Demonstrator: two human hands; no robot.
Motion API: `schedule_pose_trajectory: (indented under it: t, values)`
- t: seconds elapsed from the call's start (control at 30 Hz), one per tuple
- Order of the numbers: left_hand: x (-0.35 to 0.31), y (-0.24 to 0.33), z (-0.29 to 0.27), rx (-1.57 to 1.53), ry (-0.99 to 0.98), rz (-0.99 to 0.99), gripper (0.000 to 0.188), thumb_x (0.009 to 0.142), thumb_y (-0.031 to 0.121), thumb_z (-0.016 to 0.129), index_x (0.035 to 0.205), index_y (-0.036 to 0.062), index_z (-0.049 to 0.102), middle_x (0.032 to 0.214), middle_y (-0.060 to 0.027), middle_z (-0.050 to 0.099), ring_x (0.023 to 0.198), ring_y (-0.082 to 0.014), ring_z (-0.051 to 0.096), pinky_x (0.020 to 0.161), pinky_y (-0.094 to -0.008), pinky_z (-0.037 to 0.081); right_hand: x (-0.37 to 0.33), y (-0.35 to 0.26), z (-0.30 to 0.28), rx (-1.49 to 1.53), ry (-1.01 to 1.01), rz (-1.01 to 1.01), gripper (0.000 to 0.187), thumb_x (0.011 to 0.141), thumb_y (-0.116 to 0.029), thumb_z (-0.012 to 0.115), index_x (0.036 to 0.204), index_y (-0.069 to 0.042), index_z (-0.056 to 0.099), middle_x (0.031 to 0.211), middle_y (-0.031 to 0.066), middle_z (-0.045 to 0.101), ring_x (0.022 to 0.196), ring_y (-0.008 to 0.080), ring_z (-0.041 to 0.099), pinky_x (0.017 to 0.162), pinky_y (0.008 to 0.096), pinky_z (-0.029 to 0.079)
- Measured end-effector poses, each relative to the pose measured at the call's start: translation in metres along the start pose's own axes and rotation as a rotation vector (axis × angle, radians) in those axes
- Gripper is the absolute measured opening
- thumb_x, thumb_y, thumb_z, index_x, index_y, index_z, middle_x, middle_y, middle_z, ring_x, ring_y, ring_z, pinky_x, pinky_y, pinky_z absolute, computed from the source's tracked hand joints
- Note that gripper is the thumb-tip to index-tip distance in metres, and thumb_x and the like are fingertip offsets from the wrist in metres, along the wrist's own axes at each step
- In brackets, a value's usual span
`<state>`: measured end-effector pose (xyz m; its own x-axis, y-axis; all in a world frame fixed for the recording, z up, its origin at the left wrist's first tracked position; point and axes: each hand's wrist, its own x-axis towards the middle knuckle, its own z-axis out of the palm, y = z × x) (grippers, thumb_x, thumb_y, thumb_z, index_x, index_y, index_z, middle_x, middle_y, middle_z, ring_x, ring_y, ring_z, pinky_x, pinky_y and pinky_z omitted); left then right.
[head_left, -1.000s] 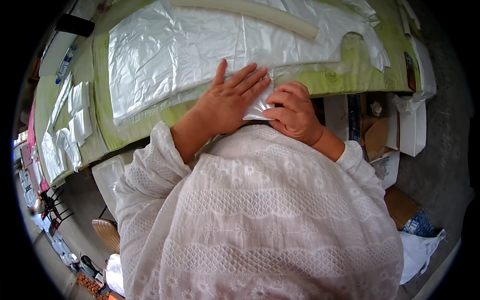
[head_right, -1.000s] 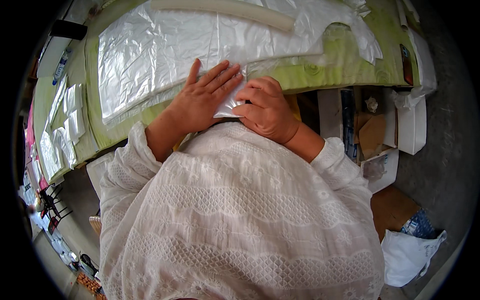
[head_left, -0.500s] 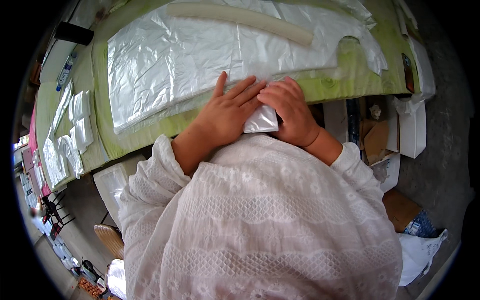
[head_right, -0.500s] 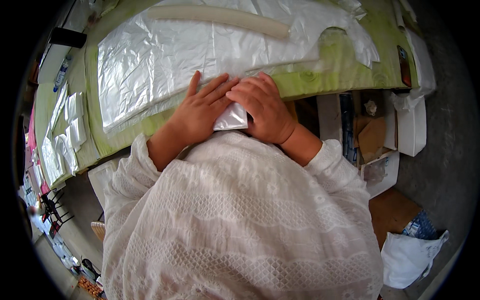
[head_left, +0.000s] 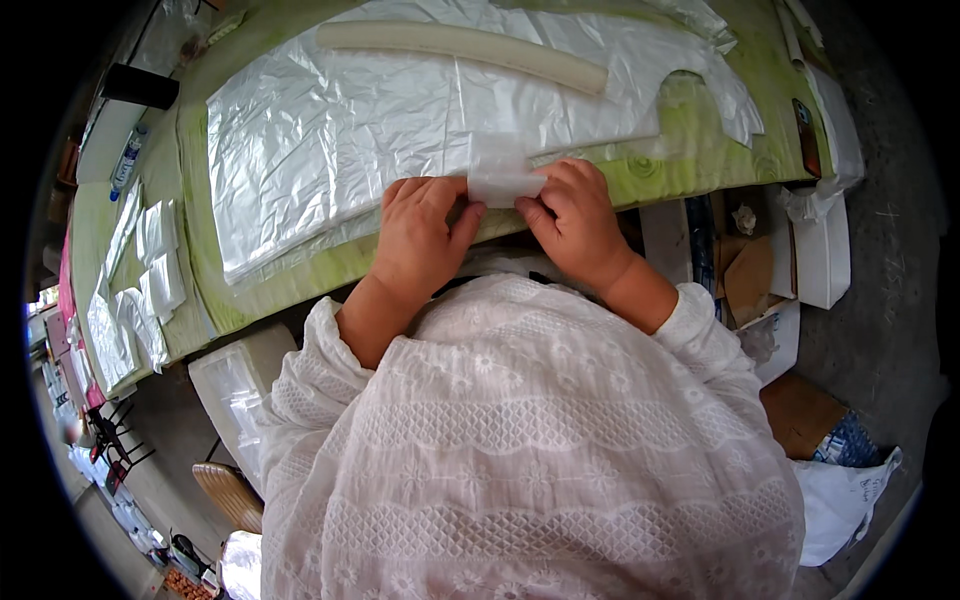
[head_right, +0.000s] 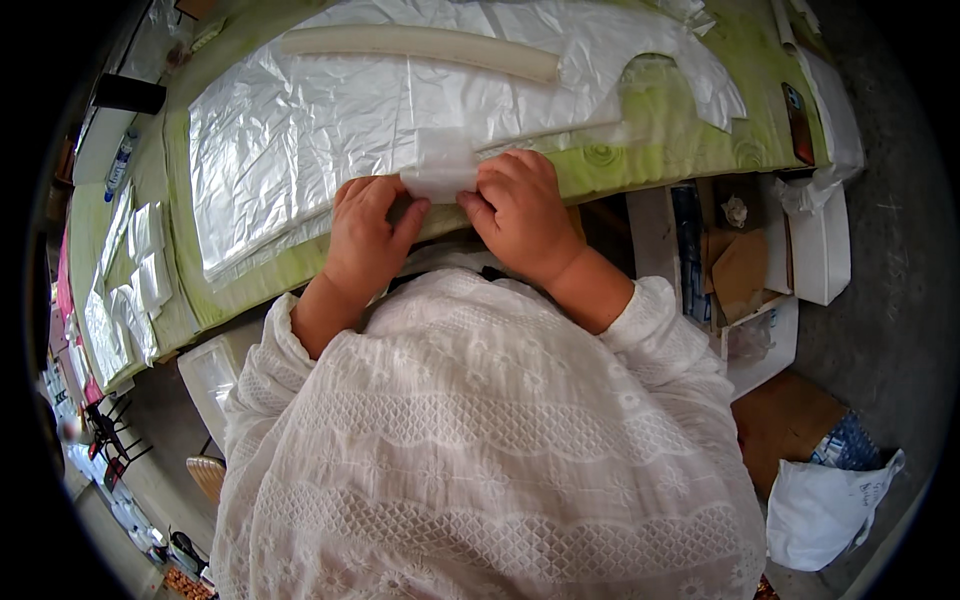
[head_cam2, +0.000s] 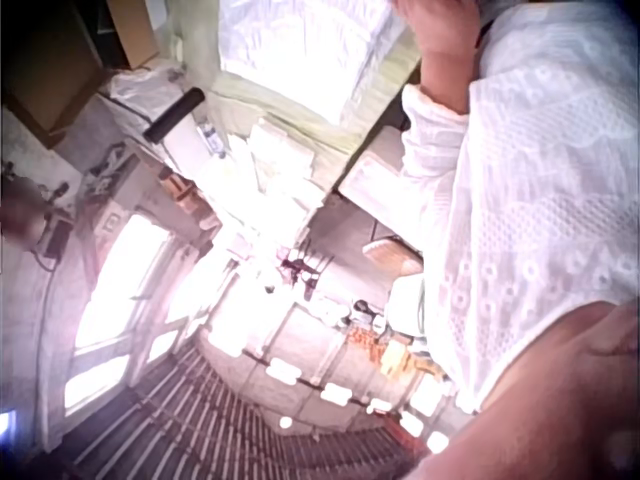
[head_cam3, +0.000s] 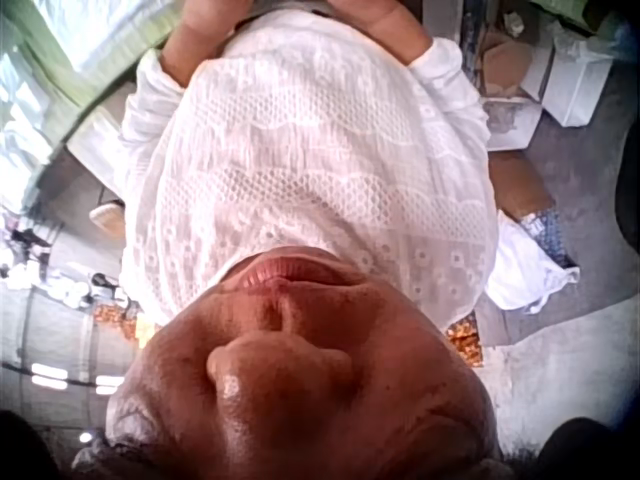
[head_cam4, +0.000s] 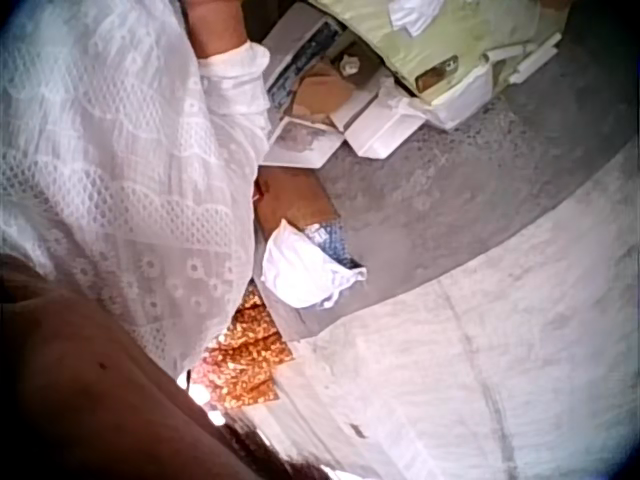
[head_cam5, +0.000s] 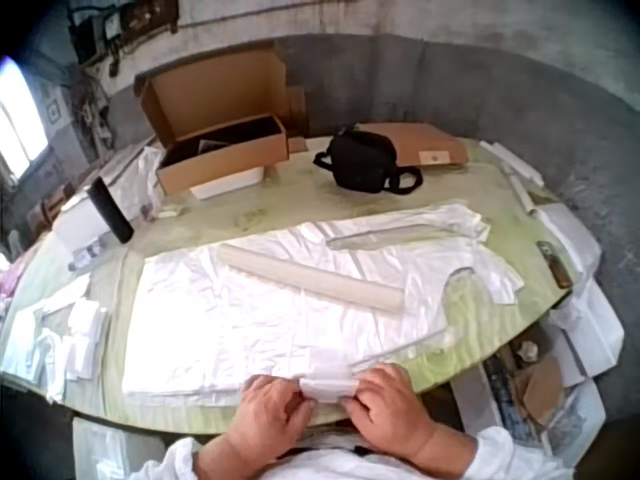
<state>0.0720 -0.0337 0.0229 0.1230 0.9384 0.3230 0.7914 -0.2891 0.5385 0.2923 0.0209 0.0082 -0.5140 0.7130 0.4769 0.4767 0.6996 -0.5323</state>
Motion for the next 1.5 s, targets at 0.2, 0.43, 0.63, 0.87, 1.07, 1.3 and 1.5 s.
schedule_pose_trajectory:
  t: [0.2,0.43,0.63,0.87,1.07,1.3,1.5]
  values:
    - [0.001,-0.001,0.007,-0.056,0.066,-0.064,0.03,0.086,0.012,0.074,0.11,0.0054,0.058,0.09,-0.0049,0.071,0.088,-0.0252,0.067,0.092,-0.0416,0.044,0.007,-0.002,0.006,-0.132,0.035,0.044,0.019,0.086,-0.02,0.073,0.077,-0.007,0.063,0.089,0.0061,0.062,0.091,0.0298,0.057,0.084,0.0446,0.041]
    - [-0.001,-0.003,0.013,0.011,0.047,-0.085,0.036,0.084,0.01,0.072,0.115,0.0051,0.056,0.103,-0.0049,0.066,0.099,-0.0282,0.063,0.094,-0.045,0.043,0.022,-0.006,0.003,-0.257,-0.086,0.095,0.02,0.086,-0.025,0.073,0.075,-0.009,0.065,0.086,0.005,0.06,0.09,0.0286,0.057,0.083,0.044,0.041]
    - [0.007,0.015,0.003,0.186,-0.111,0.074,0.064,0.086,0.022,0.075,0.143,0.0113,0.051,0.15,-0.0132,0.047,0.144,-0.0376,0.036,0.117,-0.0586,0.026,0.022,-0.004,0.004,-0.225,-0.111,0.147,0.021,0.084,-0.026,0.075,0.097,-0.011,0.067,0.091,0.0046,0.062,0.091,0.0287,0.058,0.084,0.0449,0.042]
    - [-0.011,0.011,-0.006,0.009,-0.093,0.061,0.055,0.087,0.025,0.076,0.137,0.0105,0.059,0.143,-0.0147,0.054,0.135,-0.0362,0.047,0.114,-0.0535,0.034,0.03,-0.008,-0.001,-0.225,-0.168,0.187,0.048,0.082,-0.027,0.075,0.127,-0.015,0.065,0.096,0.0056,0.064,0.094,0.0288,0.061,0.088,0.0446,0.043]
    - [-0.087,0.003,-0.021,-0.924,-0.311,-0.634,0.04,0.099,0.023,0.069,0.132,0.0029,0.061,0.129,-0.0104,0.064,0.118,-0.0176,0.058,0.101,-0.0296,0.045,0.037,-0.009,-0.002,-0.228,-0.255,0.246,0.046,0.08,-0.03,0.074,0.123,-0.016,0.068,0.098,0.007,0.065,0.097,0.0294,0.06,0.09,0.0447,0.043]
    - [-0.079,0.013,-0.015,-1.299,-0.413,-0.987,0.041,0.106,0.027,0.057,0.14,0.0027,0.055,0.122,-0.0043,0.065,0.109,-0.0115,0.06,0.095,-0.0289,0.048,0.008,-0.042,-0.008,-0.079,-0.428,0.082,0.047,0.081,-0.028,0.076,0.125,-0.013,0.066,0.105,0.0104,0.063,0.102,0.0322,0.058,0.09,0.0455,0.045]
    - [-0.083,0.02,-0.002,-1.424,-0.262,-0.918,0.026,0.106,0.02,0.058,0.125,0.0037,0.066,0.114,-0.0034,0.07,0.1,-0.0105,0.063,0.089,-0.0267,0.051,0.001,-0.061,-0.01,0.513,-0.283,0.407,0.042,0.087,-0.011,0.074,0.126,-0.007,0.061,0.101,0.0056,0.063,0.092,0.0187,0.061,0.083,0.0325,0.051]
